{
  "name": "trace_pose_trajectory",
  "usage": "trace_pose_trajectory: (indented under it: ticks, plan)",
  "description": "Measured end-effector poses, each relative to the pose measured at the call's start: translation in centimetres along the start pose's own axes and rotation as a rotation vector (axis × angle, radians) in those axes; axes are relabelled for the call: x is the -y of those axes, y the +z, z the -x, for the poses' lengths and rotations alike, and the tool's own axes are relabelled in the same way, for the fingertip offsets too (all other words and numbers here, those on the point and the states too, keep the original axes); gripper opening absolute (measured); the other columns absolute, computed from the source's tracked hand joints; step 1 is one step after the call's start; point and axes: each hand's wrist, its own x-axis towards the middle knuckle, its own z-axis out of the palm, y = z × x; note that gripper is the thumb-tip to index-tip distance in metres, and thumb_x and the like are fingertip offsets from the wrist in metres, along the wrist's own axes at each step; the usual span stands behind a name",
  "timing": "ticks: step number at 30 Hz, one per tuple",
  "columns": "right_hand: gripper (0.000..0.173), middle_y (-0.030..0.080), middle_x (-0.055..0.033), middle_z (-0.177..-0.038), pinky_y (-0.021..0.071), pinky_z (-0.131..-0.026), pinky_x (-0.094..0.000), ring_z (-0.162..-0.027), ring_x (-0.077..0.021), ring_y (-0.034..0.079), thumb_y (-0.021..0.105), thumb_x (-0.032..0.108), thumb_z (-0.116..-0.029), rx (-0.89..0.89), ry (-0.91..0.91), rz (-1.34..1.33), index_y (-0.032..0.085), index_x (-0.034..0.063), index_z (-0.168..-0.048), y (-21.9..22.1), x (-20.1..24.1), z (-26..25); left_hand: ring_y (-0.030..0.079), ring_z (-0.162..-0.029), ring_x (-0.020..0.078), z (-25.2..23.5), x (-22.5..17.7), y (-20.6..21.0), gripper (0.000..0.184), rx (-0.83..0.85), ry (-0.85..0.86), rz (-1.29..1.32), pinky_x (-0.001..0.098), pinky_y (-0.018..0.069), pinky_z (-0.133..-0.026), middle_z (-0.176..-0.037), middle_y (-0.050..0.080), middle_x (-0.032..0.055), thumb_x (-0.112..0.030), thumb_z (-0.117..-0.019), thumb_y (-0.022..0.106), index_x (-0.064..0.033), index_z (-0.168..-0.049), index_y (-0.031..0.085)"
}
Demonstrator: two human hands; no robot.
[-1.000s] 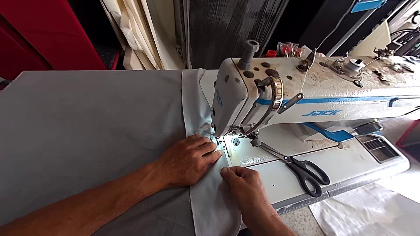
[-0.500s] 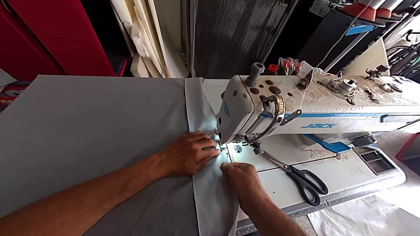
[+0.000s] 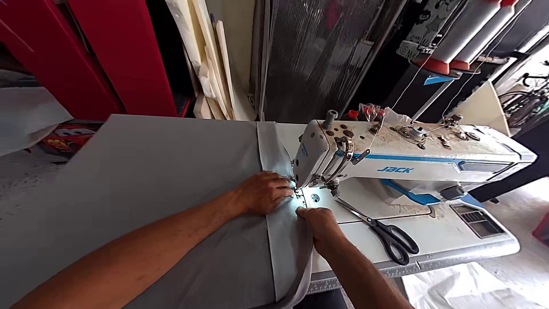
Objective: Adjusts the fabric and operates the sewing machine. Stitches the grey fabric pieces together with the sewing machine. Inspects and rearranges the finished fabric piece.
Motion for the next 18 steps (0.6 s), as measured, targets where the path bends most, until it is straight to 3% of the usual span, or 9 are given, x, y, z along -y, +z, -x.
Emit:
trace_pose_trajectory:
  ticks: [2,4,6,8,10,12,14,15,18]
  plan:
    - [0.021,0.065,-0.0102,-0.075,0.0533,-0.064,-0.0376,-0.07,-0.0194,0.064,0.069,0.013,-0.0954,0.029,-0.009,-0.021,0.065,0.0027,-0.078,-0.4,-1.2,1.1,0.062,-0.126,0.0228,1.5,-2.1,-2.0,0.035,0.017,-0.179,-0.049,0.0485,0.0472,-0.109,-0.13,0.069,0.003,-0.024,-0.1008,0.051,-0.0172,-0.127,0.072]
    - [0.021,0.064,-0.0097,-0.074,0.0522,-0.061,-0.0375,-0.067,-0.0195,0.063,0.067,0.014,-0.0965,0.067,0.001,-0.034,0.066,0.0028,-0.079,-1.1,-2.6,2.3,0.061,-0.128,0.0224,4.8,-5.3,-4.7,0.038,-0.059,-0.437,-0.047,0.0473,0.0464,-0.111,-0.134,0.067,0.0036,-0.028,-0.1013,0.052,-0.0158,-0.134,0.068]
    - [0.018,0.068,-0.0121,-0.078,0.0569,-0.058,-0.0378,-0.067,-0.0215,0.068,0.065,0.015,-0.0989,0.134,0.045,-0.073,0.068,0.001,-0.089,-1.9,-3.6,3.7,0.064,-0.122,0.0221,9.1,-9.6,-6.9,0.04,-0.185,-0.697,-0.086,0.0465,0.0526,-0.103,-0.129,0.069,0.0029,-0.034,-0.1019,0.048,-0.0165,-0.131,0.07]
    - [0.016,0.072,-0.015,-0.083,0.0611,-0.059,-0.0386,-0.07,-0.0244,0.072,0.063,0.015,-0.1013,0.197,0.119,-0.161,0.068,-0.0009,-0.101,-2.4,-4.2,5.0,0.071,-0.105,0.0256,12.3,-15.4,-8.0,0.037,-0.305,-0.873,-0.063,0.046,0.0587,-0.088,-0.113,0.074,0.0096,-0.029,-0.101,0.048,-0.0085,-0.118,0.075]
    - [0.015,0.073,-0.0162,-0.085,0.0627,-0.06,-0.0393,-0.071,-0.0257,0.074,0.062,0.013,-0.1017,0.24,0.147,-0.231,0.066,-0.0019,-0.105,-2.6,-4.8,6.1,0.073,-0.098,0.0271,12.0,-21.6,-8.2,0.029,-0.316,-0.96,0.155,0.0444,0.061,-0.086,-0.107,0.075,0.0163,-0.017,-0.1002,0.056,0.0007,-0.114,0.074]
    - [0.015,0.073,-0.0162,-0.084,0.0624,-0.061,-0.0392,-0.07,-0.0256,0.073,0.062,0.012,-0.1019,0.279,0.128,-0.277,0.066,-0.0024,-0.103,-2.5,-5.5,6.9,0.073,-0.103,0.0259,9.2,-25.7,-6.7,0.028,-0.281,-0.983,0.358,0.0436,0.0605,-0.092,-0.112,0.074,0.0168,-0.015,-0.0998,0.059,0.0019,-0.119,0.072]
    - [0.021,0.072,-0.0152,-0.083,0.0624,-0.062,-0.0389,-0.071,-0.0247,0.073,0.059,0.017,-0.1046,0.302,0.078,-0.317,0.067,-0.0019,-0.099,-2.5,-6.3,7.7,0.069,-0.113,0.0274,5.8,-27.1,-4.4,0.037,-0.239,-1.01,0.349,0.0456,0.0565,-0.097,-0.121,0.072,0.0137,-0.025,-0.0999,0.061,-0.0028,-0.129,0.069]
    - [0.028,0.071,-0.0134,-0.079,0.061,-0.061,-0.0381,-0.069,-0.023,0.071,0.056,0.022,-0.1067,0.296,0.045,-0.333,0.067,-0.001,-0.096,-2.4,-6.7,8.0,0.067,-0.112,0.0288,4.4,-27.2,-3.3,0.041,-0.248,-1.025,0.285,0.0469,0.0556,-0.095,-0.12,0.071,0.0126,-0.03,-0.0992,0.062,-0.005,-0.131,0.068]
    - [0.051,0.066,-0.0102,-0.074,0.0565,-0.061,-0.038,-0.069,-0.0202,0.066,0.04,0.038,-0.112,0.26,0.014,-0.399,0.067,0.0012,-0.089,-2.7,-7.3,8.6,0.067,-0.1,0.0299,2.1,-26.6,-2.2,0.04,-0.201,-1.043,0.116,0.0486,0.0556,-0.087,-0.103,0.072,0.0094,-0.035,-0.095,0.063,-0.0076,-0.123,0.071]
